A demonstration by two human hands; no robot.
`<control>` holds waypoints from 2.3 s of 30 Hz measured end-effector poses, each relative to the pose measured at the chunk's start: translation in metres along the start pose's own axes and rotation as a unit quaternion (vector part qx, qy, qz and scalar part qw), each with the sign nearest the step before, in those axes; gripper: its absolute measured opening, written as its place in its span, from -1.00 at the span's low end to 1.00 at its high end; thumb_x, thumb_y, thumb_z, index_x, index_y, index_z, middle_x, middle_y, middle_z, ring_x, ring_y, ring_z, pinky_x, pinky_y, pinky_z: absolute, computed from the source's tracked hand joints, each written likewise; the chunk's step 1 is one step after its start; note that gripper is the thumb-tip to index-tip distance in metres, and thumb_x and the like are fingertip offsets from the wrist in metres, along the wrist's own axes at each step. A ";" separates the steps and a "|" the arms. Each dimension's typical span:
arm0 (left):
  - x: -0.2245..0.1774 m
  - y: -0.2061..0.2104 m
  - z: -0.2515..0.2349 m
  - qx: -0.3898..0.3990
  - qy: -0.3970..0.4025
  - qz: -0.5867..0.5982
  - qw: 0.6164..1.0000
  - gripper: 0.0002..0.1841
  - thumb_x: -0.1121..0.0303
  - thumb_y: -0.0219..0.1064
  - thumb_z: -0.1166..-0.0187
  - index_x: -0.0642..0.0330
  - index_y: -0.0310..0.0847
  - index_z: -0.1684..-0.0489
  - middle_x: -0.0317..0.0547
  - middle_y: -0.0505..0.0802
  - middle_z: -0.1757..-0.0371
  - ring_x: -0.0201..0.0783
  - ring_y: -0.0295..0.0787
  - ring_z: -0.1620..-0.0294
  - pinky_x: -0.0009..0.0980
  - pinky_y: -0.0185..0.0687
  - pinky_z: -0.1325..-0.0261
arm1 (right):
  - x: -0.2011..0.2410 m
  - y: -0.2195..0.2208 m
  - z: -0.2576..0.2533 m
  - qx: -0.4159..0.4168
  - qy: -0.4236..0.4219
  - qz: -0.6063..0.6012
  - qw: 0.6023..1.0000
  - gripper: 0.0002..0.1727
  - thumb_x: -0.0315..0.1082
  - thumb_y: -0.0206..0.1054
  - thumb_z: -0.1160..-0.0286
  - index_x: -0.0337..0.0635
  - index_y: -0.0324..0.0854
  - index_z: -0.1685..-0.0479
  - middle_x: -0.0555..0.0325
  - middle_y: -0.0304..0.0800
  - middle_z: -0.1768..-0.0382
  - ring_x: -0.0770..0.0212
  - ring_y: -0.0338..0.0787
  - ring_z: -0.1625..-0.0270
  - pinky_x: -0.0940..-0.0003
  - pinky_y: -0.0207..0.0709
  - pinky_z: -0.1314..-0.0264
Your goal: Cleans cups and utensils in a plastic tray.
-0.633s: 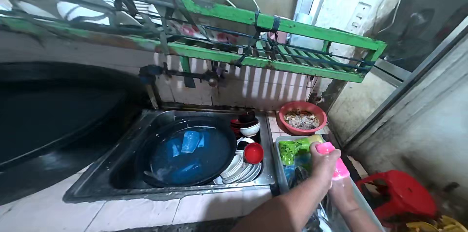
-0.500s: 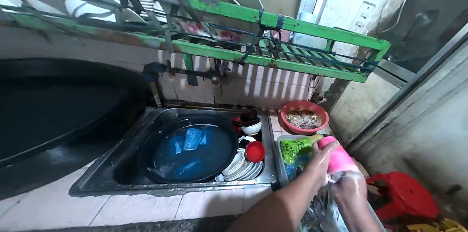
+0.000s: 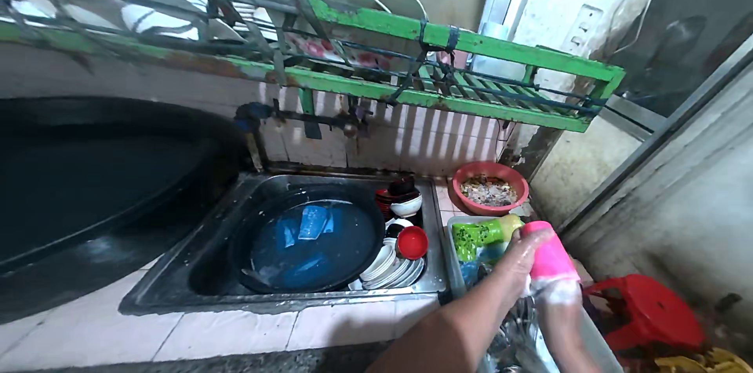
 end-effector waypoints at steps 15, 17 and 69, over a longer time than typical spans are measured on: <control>-0.032 0.032 0.053 0.197 0.358 -0.742 0.532 -0.15 0.45 0.63 -0.27 0.03 0.35 -0.70 0.04 0.72 -0.40 0.11 0.64 -0.44 0.06 0.54 -0.51 | -0.025 -0.031 -0.030 0.312 0.254 -0.128 0.906 -0.73 -0.36 0.13 -0.58 -0.18 0.64 -0.12 0.15 0.83 0.23 0.30 0.82 0.20 0.34 0.74 0.10; -0.041 0.025 0.049 0.163 0.310 -0.760 0.548 -0.16 0.37 0.61 -0.35 0.06 0.29 -0.73 0.08 0.71 -0.40 0.13 0.66 -0.40 0.07 0.60 -0.43 | -0.013 -0.047 -0.039 0.326 0.237 -0.104 0.909 -0.52 -0.33 0.12 -0.57 -0.18 0.54 -0.48 0.05 0.85 0.00 0.23 0.86 0.05 0.28 0.77 0.00; 0.020 0.050 0.054 0.211 0.092 -0.828 0.511 -0.69 0.18 0.29 -0.67 0.18 0.73 -0.17 0.11 0.87 -0.06 0.16 0.77 -0.19 0.31 0.42 -0.42 | -0.108 -0.022 0.056 0.456 0.209 0.504 0.703 -0.43 -0.32 0.32 -0.48 -0.23 0.49 -0.53 -0.33 0.60 -0.44 -0.36 0.62 -0.46 -0.43 0.48 -0.38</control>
Point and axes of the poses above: each hand's wrist, its own z-axis away from the middle knuckle, its own y-axis out of the palm, x = y × z, the point moved 9 cm from there along -z, towards the middle knuckle
